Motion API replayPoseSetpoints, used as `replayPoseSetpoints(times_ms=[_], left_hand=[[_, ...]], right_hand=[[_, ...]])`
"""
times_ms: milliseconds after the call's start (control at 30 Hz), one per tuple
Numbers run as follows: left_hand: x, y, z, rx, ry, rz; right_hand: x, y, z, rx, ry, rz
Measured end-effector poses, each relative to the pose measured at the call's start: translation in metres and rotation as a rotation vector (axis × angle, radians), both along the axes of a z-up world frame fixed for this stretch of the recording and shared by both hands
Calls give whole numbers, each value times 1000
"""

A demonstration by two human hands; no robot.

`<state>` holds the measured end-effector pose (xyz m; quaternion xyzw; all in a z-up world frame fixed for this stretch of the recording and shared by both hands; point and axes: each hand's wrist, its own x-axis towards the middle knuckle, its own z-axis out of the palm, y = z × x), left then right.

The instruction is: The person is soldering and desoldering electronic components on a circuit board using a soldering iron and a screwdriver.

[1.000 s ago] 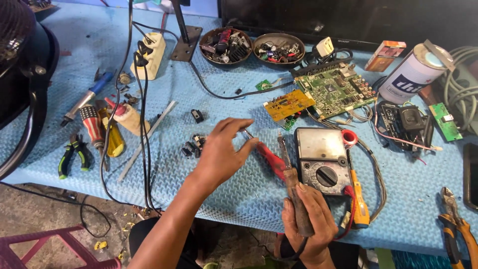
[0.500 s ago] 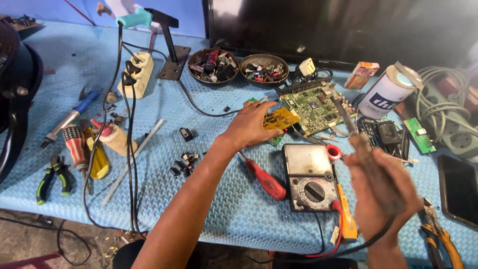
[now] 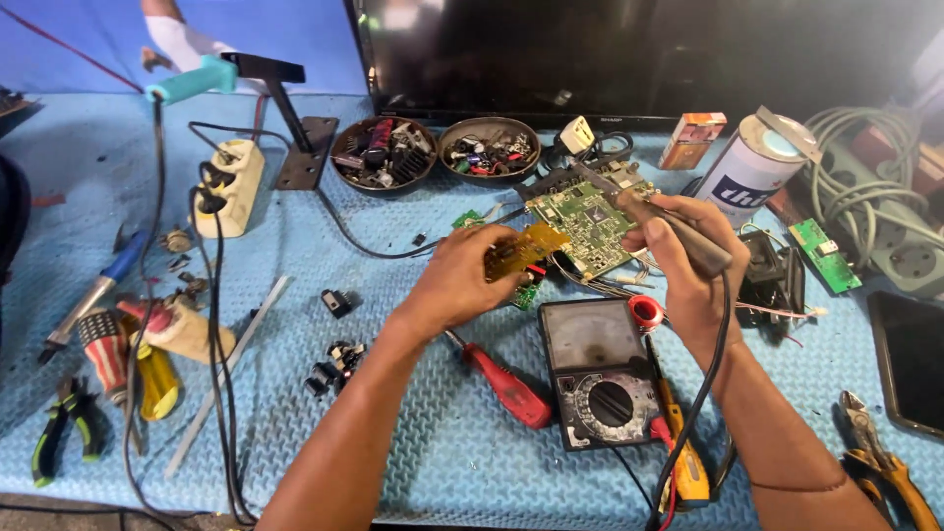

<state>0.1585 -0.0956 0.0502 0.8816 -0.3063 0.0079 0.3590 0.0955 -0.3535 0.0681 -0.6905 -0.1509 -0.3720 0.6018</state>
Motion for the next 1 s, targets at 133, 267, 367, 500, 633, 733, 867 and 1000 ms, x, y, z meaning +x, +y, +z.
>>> replayPoseSetpoints(times_ms=[133,267,367,500,633,733,867,1000], left_hand=[[1,10,6,-549,241,-32],[-7,3,4,-1008,591,-155],[-13,1,18,-1249,777,-204],[-9,3,16,-1362,970,-183],[-5,3,13,-1415,975,-192],[-5,1,14,-1415,997,-90],[-4,1,14,-1385,1005,-60],[-3,2,15,-1434,1036,-199]], right_hand=[[3,-7,-14,0,-11,-34],[-6,-8,-17,-30,2,-53],[-13,-5,-15,-57,15,-85],[-19,-5,-15,-300,-108,-167],[-13,-18,-29,-655,-384,-175],[-17,-5,-12,-732,-342,-116],[-17,-2,-7,-727,-339,-115],[-18,-1,-4,-717,-352,-136]])
